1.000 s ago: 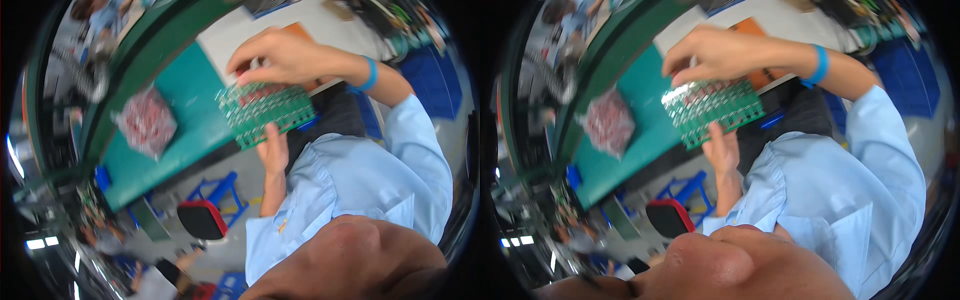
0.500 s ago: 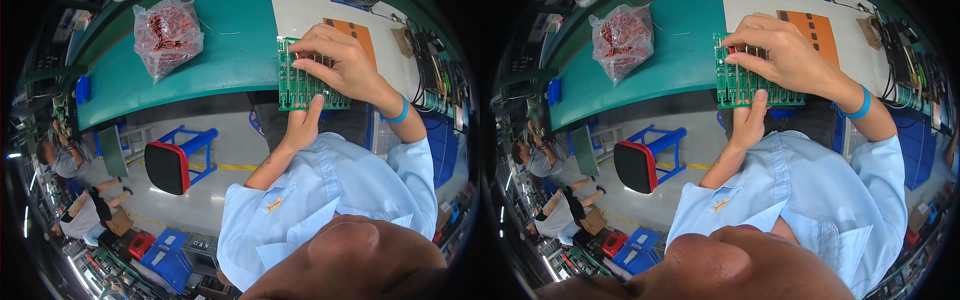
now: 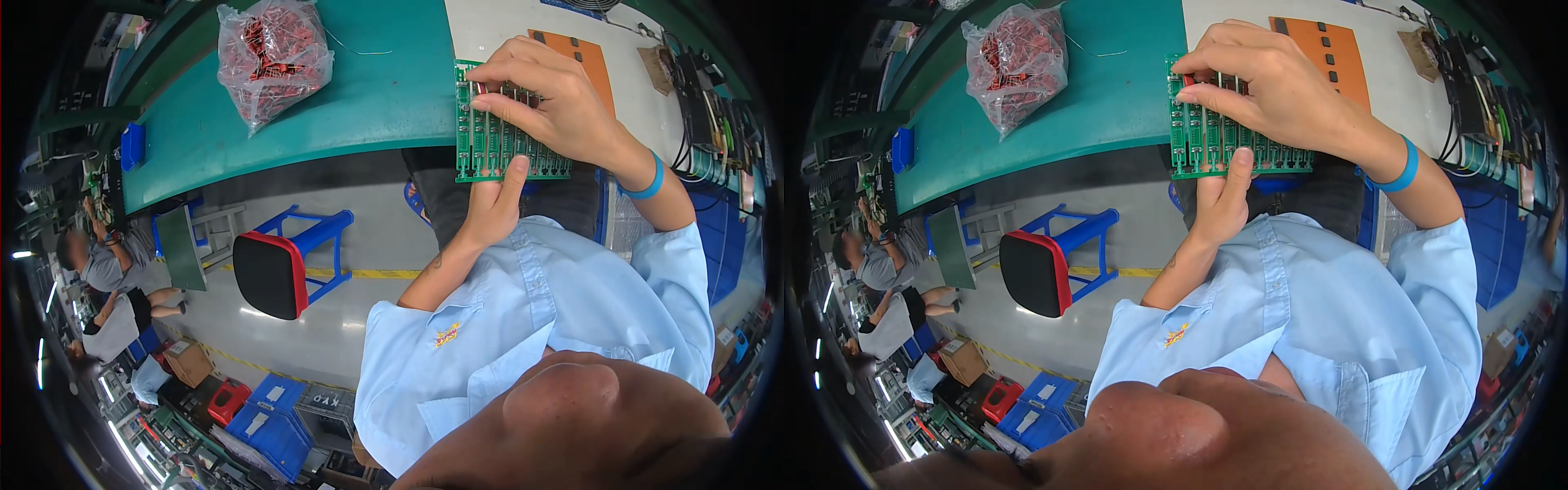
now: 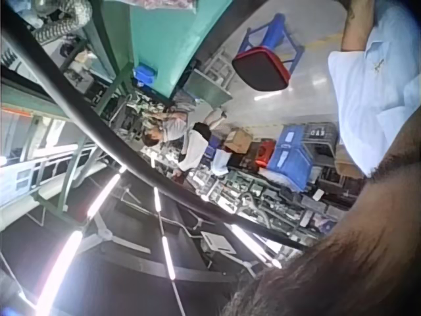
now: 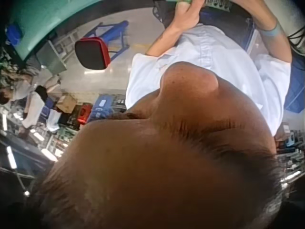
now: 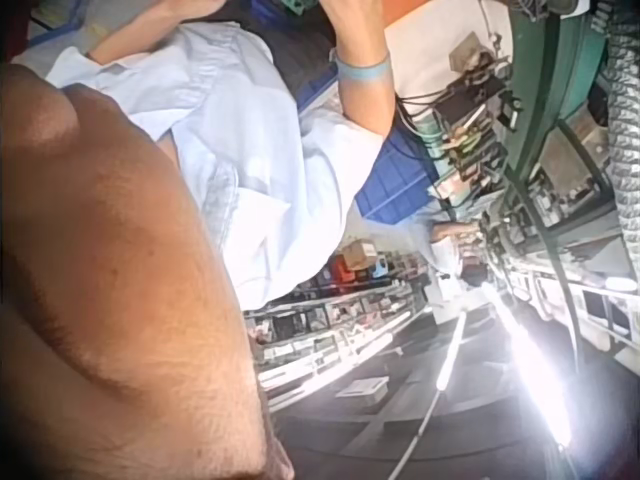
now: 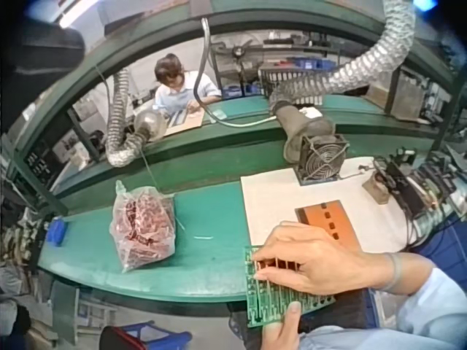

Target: Assemble electronic components and metal shields onto printed circuit boards at a manual assembly station.

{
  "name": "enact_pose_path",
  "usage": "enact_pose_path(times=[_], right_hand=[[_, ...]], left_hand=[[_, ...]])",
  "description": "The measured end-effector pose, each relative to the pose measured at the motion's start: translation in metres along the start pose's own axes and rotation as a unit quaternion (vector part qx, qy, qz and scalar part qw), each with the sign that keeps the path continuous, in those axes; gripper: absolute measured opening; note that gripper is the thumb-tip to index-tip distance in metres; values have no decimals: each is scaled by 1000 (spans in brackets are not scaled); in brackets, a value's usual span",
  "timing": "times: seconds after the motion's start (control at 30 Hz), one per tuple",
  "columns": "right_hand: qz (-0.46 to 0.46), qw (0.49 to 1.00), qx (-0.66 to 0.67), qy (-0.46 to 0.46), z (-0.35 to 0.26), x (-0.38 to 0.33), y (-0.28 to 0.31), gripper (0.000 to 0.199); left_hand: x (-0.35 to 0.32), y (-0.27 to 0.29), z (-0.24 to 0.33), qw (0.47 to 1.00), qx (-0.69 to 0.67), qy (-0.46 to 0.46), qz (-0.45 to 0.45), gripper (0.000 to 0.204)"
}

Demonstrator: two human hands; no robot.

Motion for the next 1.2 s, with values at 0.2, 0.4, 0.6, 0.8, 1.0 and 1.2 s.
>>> enact_pose_path(times=[0.2,0.4,0.6,0.8,1.0,1.2], right_hand=[[-5,1000,-9,0,-1,-1,1,16],[-2,1000,-21,23,-2,0,2,16],[-4,999,-28,31,-1,-2,0,17],[-9,997,-58,39,2,0,1,23],[42,998,-45,-20,-8,17,19,31],[-66,992,17,-111,7,19,17,33]], left_hand=[[0,-2,1,1000,6,-13,6,24],[-2,2,1,999,34,1,-13,25],[0,-3,8,997,65,-26,-17,28],[-2,-5,4,1000,1,4,-3,29],[-3,3,-5,996,-77,23,-30,32],[-2,4,-6,997,-22,-8,-69,46]])
Point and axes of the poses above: each hand's wrist, its own x-axis towards the middle knuckle, its own y-axis out of the back of the hand, z = x × y, the point moved 1 cm from there along x, towards the middle knuckle, and after that the axes turned 5 degrees about -x, right-handed, at the moved point
